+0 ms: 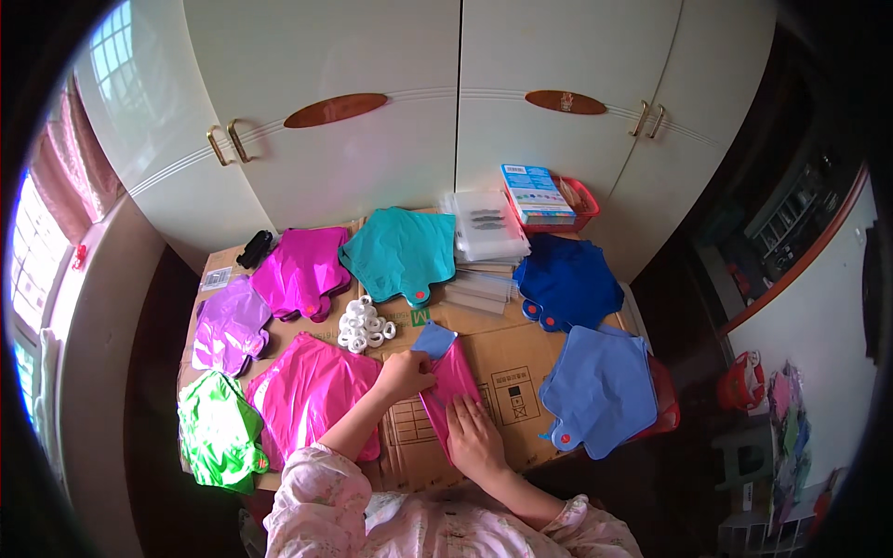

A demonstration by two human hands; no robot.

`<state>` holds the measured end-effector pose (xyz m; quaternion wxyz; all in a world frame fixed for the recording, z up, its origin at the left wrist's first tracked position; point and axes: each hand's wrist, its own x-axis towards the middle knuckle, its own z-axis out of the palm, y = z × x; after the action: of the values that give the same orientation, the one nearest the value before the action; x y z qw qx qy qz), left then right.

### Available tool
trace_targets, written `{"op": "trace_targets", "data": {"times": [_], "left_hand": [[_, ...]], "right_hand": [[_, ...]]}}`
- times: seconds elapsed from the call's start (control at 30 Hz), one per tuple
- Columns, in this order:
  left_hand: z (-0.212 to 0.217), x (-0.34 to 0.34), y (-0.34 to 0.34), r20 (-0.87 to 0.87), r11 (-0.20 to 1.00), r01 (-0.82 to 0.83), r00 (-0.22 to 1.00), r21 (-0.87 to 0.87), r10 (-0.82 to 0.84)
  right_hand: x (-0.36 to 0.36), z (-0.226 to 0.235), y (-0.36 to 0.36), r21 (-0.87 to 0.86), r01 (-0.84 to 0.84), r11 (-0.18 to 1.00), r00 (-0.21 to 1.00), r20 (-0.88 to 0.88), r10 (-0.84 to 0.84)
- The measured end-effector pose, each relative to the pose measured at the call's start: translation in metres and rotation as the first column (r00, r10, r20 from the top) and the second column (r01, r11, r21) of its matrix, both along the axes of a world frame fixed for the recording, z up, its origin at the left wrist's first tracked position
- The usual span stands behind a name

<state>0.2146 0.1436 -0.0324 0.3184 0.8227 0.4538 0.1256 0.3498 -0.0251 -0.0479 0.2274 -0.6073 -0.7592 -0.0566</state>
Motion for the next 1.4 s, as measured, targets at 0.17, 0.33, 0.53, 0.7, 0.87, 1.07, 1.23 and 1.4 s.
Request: {"op": "trace_targets", "data": {"times": [0.17,0.33,0.53,0.7,0.87,1.07,1.23,1.4], "left_hand": [[0.001,-0.001,0.001,0.015,1.0,0.011,1.0,0.011,-0.011],[0.001,0.001,0.001,0.003,1.0,0.0,1.0,0.025,0.0],[0.004,0.003,-0.002,0.0,0.999,-0.017,1.0,0.032,0.017],[0.002,0.004,-0.002,-0.013,0.999,-0.025,1.0,0.024,0.026],[0.002,0.004,-0.002,-0.02,0.999,-0.031,0.999,0.036,0.031],[0.001,0.004,-0.003,-0.005,0.998,-0.044,0.999,0.036,0.044],[0.002,0.005,-0.003,-0.016,0.999,-0.038,0.999,0.028,0.039],[0.004,0.005,-0.002,-0.007,0.999,-0.027,1.0,0.04,0.027]], "right_hand": [[0.001,0.006,-0.005,0.01,-0.001,1.0,0.999,0.032,0.001],[0.002,0.003,-0.008,-0.008,-0.008,1.0,1.0,0.015,0.008],[0.002,0.0,-0.008,0.002,-0.038,0.999,0.999,-0.015,0.038],[0.002,0.002,-0.008,0.009,-0.046,0.999,0.999,-0.026,0.046],[0.002,-0.001,-0.008,0.007,-0.039,0.999,0.999,-0.036,0.039],[0.002,-0.001,-0.008,-0.004,-0.048,0.999,0.997,-0.055,0.048],[0.004,-0.005,-0.01,-0.024,-0.064,0.998,0.996,-0.061,0.062],[0.003,-0.004,-0.01,-0.029,-0.07,0.997,0.996,-0.056,0.069]]}}
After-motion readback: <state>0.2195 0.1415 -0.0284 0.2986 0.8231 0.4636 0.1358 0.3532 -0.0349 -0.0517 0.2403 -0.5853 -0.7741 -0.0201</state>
